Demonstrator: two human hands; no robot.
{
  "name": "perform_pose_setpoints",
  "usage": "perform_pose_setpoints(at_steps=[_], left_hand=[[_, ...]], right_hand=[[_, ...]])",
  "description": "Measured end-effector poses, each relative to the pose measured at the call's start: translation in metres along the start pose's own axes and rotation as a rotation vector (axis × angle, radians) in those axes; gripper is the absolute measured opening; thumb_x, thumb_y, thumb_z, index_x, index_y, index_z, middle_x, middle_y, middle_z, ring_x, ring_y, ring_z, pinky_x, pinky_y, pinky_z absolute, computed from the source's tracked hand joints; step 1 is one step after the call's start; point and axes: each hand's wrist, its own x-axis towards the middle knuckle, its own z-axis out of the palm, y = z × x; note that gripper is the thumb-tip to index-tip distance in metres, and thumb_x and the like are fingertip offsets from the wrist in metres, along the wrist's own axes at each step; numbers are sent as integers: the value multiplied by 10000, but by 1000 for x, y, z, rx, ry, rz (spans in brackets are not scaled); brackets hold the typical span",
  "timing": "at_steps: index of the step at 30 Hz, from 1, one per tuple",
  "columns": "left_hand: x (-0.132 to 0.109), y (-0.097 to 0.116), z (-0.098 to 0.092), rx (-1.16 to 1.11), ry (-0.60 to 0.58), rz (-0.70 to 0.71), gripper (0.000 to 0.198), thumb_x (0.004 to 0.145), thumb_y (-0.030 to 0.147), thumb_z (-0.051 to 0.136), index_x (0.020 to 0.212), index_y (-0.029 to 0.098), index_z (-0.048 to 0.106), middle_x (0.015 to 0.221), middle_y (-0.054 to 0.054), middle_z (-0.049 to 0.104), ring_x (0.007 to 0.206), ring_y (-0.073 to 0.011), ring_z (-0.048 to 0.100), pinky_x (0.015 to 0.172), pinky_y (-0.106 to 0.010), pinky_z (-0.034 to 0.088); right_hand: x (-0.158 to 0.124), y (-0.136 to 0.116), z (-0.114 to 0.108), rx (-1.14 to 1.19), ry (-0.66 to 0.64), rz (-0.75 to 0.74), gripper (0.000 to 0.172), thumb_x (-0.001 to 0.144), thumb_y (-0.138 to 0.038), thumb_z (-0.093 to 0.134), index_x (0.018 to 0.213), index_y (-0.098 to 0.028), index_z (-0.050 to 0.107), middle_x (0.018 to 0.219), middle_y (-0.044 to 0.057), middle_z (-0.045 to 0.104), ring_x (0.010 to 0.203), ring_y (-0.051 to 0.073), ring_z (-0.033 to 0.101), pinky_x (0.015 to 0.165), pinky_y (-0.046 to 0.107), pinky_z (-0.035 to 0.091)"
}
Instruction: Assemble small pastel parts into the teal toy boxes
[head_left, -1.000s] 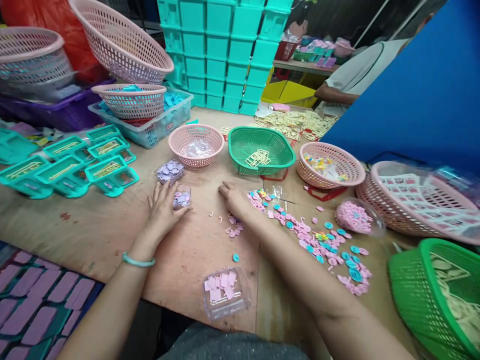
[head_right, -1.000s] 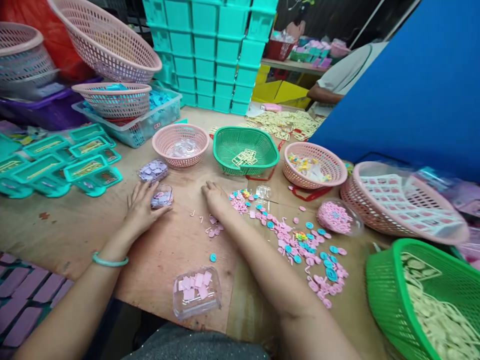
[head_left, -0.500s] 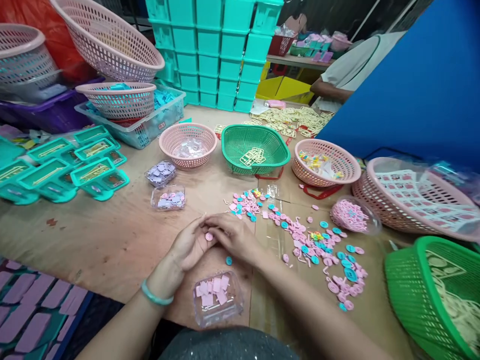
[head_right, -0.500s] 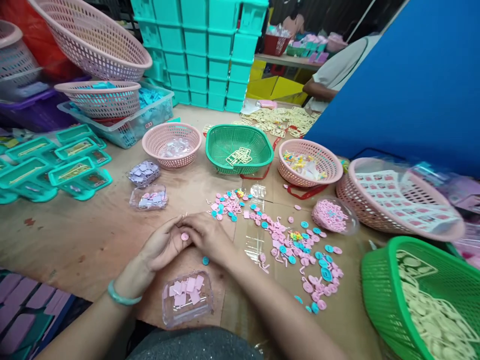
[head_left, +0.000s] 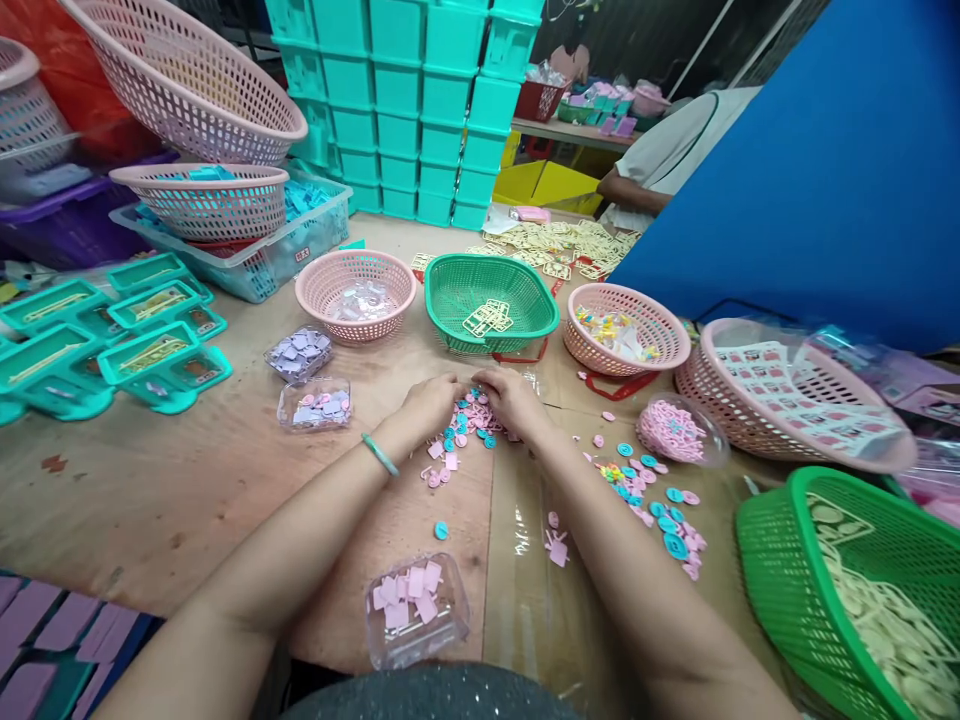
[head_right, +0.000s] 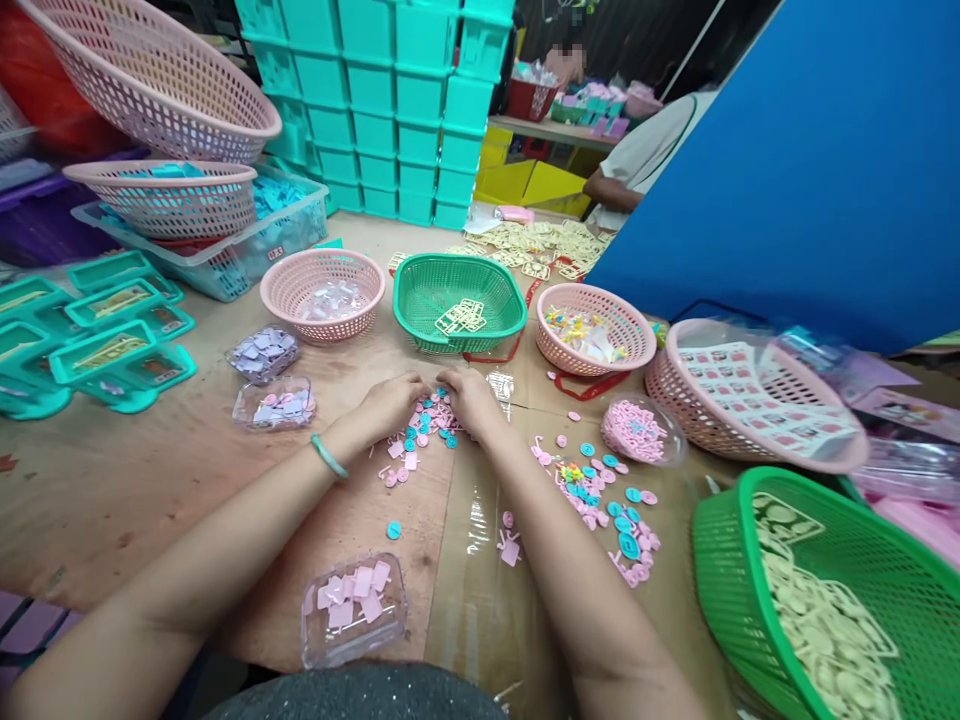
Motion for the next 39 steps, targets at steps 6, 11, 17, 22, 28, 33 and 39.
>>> perform_pose_setpoints(at_steps=[6,11,17,22,28,33,39], left_hand=[[4,-8,-1,-136,98,-77,102,761,101,598,708,180,634,859,-94,654,885,-247,640,893,-380,481],[-7,-17,-12,-351,128,-172,181,830,164,458,845,152,638,847,-103,699,698,-180,649,695,-330,532],[-7,-10,-4,-356,80,-205,102,622,131,683,699,193,658,678,-27,644,707,-201,621,716,-315,493],[-3,-3,9,-372,114,-226,166,566,90,689,560,221,586,708,-33,641,882,-240,623,850,-322,480],[-6,-17,-3,-661,169,-317,149,736,284,538,605,214,534,639,-43,598,665,-192,610,649,-315,520],[-2,-19,-15,-856,112,-292,155,749,293,530,656,179,580,792,-128,691,719,-194,675,694,-341,570],[31,-9,2,-630,159,-253,26,711,188,672,730,180,657,756,-67,683,806,-215,658,794,-350,530]], right_hand=[[6,6,-1,-9,-166,-88,234,831,-65,564,935,-157,752,972,112,743,966,240,628,936,384,462],[1,9,0,444,80,155,114,795,-208,590,855,-192,687,878,59,700,869,205,633,842,349,493],[-6,12,-2,688,142,375,169,790,-241,581,920,-195,680,862,43,702,787,188,650,781,343,509],[5,2,-4,112,-110,-53,203,828,-100,578,904,-185,745,963,88,705,968,224,613,926,370,458],[4,-5,-1,-16,-241,-129,226,827,-59,586,976,-140,737,915,94,679,903,219,594,869,329,451],[2,-7,0,47,-263,-112,154,808,-51,609,840,-165,706,874,64,652,872,198,581,829,301,448],[-9,-2,3,415,-81,39,165,803,-142,675,956,-195,707,901,43,693,861,183,626,825,323,489]])
